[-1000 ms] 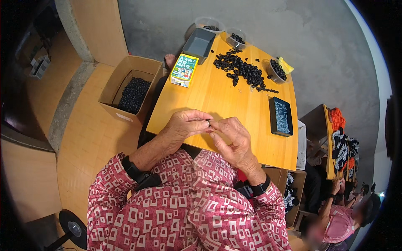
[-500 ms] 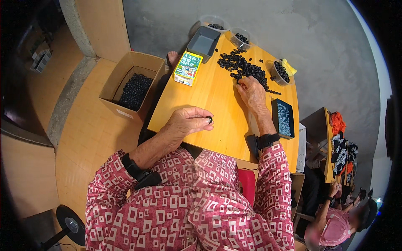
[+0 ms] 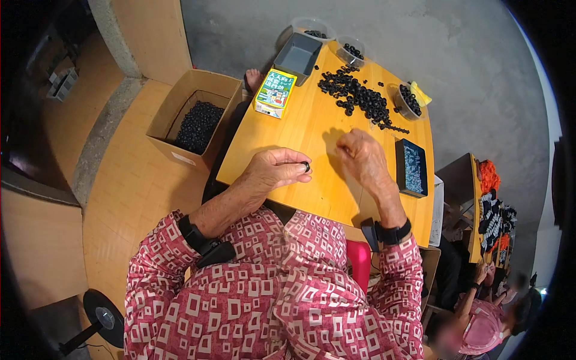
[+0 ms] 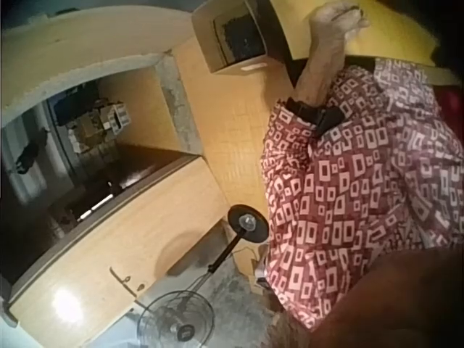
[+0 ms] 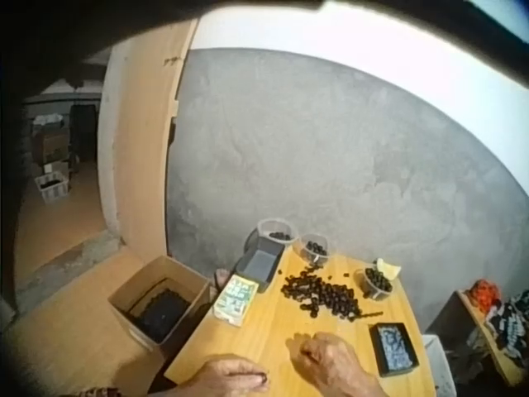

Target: The person assembles small components by picking up black grommets and small pins from the table and inserting the pins into the grommets by hand.

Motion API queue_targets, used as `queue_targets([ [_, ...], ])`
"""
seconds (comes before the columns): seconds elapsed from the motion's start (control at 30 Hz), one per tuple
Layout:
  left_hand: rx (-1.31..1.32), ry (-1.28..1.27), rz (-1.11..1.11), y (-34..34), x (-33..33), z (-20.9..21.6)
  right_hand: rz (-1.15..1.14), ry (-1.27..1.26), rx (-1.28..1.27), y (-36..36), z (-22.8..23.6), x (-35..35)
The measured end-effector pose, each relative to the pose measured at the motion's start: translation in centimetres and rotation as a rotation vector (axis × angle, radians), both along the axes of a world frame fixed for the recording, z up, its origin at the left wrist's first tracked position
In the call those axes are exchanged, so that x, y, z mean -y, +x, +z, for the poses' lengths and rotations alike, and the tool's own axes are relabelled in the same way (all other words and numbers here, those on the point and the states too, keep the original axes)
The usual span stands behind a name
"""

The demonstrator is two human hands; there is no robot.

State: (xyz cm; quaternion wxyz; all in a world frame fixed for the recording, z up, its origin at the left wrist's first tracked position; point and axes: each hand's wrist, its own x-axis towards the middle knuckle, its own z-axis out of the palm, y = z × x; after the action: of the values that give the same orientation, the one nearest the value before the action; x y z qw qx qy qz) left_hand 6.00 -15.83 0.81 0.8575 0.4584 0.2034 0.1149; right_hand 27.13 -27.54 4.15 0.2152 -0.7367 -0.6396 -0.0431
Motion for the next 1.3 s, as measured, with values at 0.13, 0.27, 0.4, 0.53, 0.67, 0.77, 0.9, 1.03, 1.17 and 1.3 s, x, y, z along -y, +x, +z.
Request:
queue_targets([
  [0.13, -0.009, 0.018, -0.012, 0.1, 0.0, -0.2, 0.027, -0.046, -0.049, -1.1, -1.8, 1.3],
  [0.27, -0.005, 0.010, 0.001, 0.0, 0.0, -0.1, 0.007, -0.009, -0.097, -1.2, -1.8, 1.9],
  [0.4, -0.017, 0.021, 0.005, -0.1, 0.1, 0.4, -0.092, -0.054, -0.325, -0.6, -2.0, 2.8],
  [0.53, 0.004, 0.024, -0.002, 0.0, 0.1, 0.0, -0.113, -0.075, -0.434, -0.7, -1.9, 2.9],
  [0.67, -0.023, 0.026, -0.010, -0.1, 0.1, 0.3, -0.032, 0.007, -0.257, -1.1, -2.2, 2.3],
  [0.77, -0.014, 0.026, -0.011, -0.1, 0.1, 0.1, -0.029, 0.002, -0.119, -1.4, -2.2, 2.0],
  [0.9, -0.004, 0.030, -0.017, 0.0, 0.1, -0.2, 0.009, -0.031, 0.065, -2.0, -1.8, 1.6],
  [1.03, -0.021, 0.035, -0.006, 0.0, 0.1, -0.3, 0.018, 0.008, -0.010, -2.2, -1.7, 1.3],
  [1.17, -0.023, 0.019, -0.012, 0.1, 0.0, -0.2, -0.030, -0.010, -0.122, -1.6, -2.0, 1.9],
  [1.3, -0.009, 0.019, -0.018, 0.1, 0.1, -0.5, -0.055, -0.043, -0.164, -1.1, -2.5, 2.2],
])
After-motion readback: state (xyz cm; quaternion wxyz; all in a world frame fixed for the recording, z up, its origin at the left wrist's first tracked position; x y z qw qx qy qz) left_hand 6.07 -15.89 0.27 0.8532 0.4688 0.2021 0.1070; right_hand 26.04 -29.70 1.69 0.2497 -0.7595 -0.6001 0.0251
